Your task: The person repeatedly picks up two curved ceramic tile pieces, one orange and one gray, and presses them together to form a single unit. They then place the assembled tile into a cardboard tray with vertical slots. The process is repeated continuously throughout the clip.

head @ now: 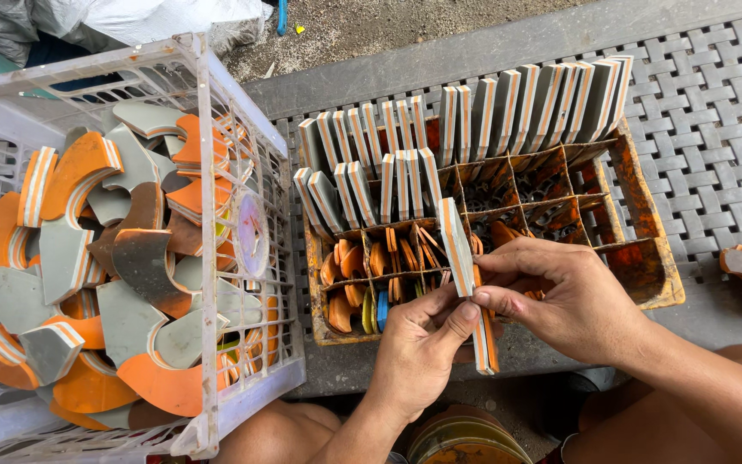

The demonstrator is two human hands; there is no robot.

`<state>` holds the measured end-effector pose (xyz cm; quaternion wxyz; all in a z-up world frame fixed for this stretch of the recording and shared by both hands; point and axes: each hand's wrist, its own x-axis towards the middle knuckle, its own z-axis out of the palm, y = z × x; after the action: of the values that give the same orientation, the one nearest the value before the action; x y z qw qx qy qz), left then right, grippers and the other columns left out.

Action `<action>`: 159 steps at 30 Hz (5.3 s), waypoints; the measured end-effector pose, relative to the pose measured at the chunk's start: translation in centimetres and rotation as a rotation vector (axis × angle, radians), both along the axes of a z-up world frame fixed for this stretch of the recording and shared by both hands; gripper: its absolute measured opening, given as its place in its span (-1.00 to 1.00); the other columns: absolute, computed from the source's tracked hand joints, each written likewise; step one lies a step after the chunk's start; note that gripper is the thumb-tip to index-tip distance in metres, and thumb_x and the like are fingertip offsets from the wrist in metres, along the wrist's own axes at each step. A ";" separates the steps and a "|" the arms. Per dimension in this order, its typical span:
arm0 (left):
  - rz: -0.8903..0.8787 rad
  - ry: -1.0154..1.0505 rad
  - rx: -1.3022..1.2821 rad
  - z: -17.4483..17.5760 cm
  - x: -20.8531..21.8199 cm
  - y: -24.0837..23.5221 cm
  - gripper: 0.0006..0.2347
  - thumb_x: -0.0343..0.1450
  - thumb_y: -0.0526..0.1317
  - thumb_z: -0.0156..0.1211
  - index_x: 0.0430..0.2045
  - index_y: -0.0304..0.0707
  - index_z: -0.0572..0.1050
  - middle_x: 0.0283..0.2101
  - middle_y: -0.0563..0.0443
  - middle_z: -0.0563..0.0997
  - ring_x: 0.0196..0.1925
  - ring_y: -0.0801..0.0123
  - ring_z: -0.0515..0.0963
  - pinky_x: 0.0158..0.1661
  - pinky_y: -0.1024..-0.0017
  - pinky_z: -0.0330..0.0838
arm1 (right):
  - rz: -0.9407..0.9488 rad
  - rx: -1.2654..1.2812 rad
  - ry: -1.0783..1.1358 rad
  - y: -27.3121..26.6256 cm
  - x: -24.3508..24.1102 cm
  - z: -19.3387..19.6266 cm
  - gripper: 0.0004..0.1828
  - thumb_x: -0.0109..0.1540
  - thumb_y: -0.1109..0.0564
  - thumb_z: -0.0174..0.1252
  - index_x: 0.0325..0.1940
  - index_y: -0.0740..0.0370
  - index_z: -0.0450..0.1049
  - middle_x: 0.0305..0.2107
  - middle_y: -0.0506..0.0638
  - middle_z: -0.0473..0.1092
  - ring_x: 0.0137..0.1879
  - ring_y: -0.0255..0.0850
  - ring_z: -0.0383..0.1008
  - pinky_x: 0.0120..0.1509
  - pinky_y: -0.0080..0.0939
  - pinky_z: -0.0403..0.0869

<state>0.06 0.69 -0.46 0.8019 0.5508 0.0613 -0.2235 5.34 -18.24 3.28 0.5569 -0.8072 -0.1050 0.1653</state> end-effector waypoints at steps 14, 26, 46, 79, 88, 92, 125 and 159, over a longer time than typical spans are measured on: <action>-0.077 0.118 -0.185 1.2 -0.1 0.2 -0.69 0.49 -0.28 0.20 0.11 -0.43 0.46 -0.07 -0.20 0.65 -0.09 0.23 0.71 -0.11 0.31 0.70 | -0.082 -0.132 0.054 0.1 0.0 1.0 -0.62 0.06 0.11 0.40 -0.06 0.25 0.65 -0.33 -0.08 0.63 -0.27 -0.39 0.60 -0.21 -0.36 0.61; -0.038 0.057 -0.229 0.9 0.1 0.8 -0.66 0.51 -0.29 0.20 0.19 -0.43 0.46 -0.10 -0.30 0.65 -0.19 0.18 0.71 -0.16 0.28 0.71 | 0.112 0.072 -0.051 0.0 -0.8 0.8 -0.22 0.05 0.03 0.47 0.30 0.28 0.40 -0.04 0.04 0.46 0.03 -0.25 0.58 0.10 -0.20 0.60; 0.023 0.174 -0.338 0.9 0.0 1.6 -0.64 0.48 -0.30 0.21 0.18 -0.40 0.46 -0.04 -0.19 0.65 -0.18 0.14 0.73 -0.29 0.26 0.72 | 0.245 0.027 -0.276 0.6 -1.2 0.4 0.22 -0.20 -0.02 0.65 0.45 0.25 0.23 -0.06 0.02 0.38 0.07 -0.16 0.50 0.20 -0.13 0.50; -0.158 -0.331 0.486 3.3 0.2 2.1 -0.74 0.42 -0.21 0.30 -0.10 -0.41 0.66 -0.26 -0.10 0.77 -0.28 0.45 0.73 -0.22 0.48 0.61 | -0.058 0.282 0.110 -1.1 -1.1 -3.2 -0.80 0.26 0.11 0.29 -0.27 0.32 0.51 -0.38 -0.06 0.49 -0.27 -0.42 0.45 -0.21 -0.33 0.51; -0.296 -0.287 0.038 2.0 -1.0 1.8 -0.71 0.56 -0.17 0.22 -0.01 -0.53 0.53 -0.17 -0.02 0.64 -0.13 0.50 0.61 -0.07 0.52 0.52 | 0.135 0.694 0.320 -1.8 -0.1 -2.2 -0.75 0.19 0.06 0.31 -0.21 0.23 0.43 -0.08 0.10 0.55 0.10 -0.15 0.57 0.22 -0.02 0.54; -0.299 -0.181 0.117 3.0 -2.3 1.6 -0.60 0.50 -0.05 0.24 0.01 -0.50 0.51 -0.21 0.04 0.63 -0.20 0.56 0.59 -0.16 0.55 0.51 | 0.174 0.678 0.372 -2.2 -0.4 -1.8 -0.76 0.20 0.09 0.33 -0.23 0.28 0.46 -0.16 0.19 0.58 -0.02 -0.07 0.60 0.15 0.06 0.57; -0.345 -0.265 0.514 3.8 -1.9 1.0 -0.50 0.33 0.00 0.39 -0.02 -0.48 0.52 -0.21 -0.22 0.67 -0.14 0.19 0.73 -0.09 0.32 0.61 | 0.127 0.410 0.334 -1.9 -0.2 -2.3 -0.72 0.16 0.10 0.37 -0.51 0.26 0.43 -0.26 0.15 0.63 -0.10 -0.20 0.60 0.04 -0.08 0.61; 0.101 -1.006 1.103 2.1 -1.0 1.0 -0.56 0.34 -0.08 0.47 -0.08 -0.51 0.54 -0.17 -0.26 0.64 -0.17 0.11 0.69 -0.20 0.28 0.62 | 0.043 0.360 0.160 -1.5 -1.3 -1.4 -0.63 0.20 0.12 0.28 0.03 0.29 0.42 -0.12 0.09 0.55 0.03 -0.26 0.57 0.13 -0.15 0.60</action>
<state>-0.90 1.71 1.66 0.3498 0.9052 -0.1844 0.1555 4.04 -19.79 1.89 0.6953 -0.6762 -0.1056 0.2194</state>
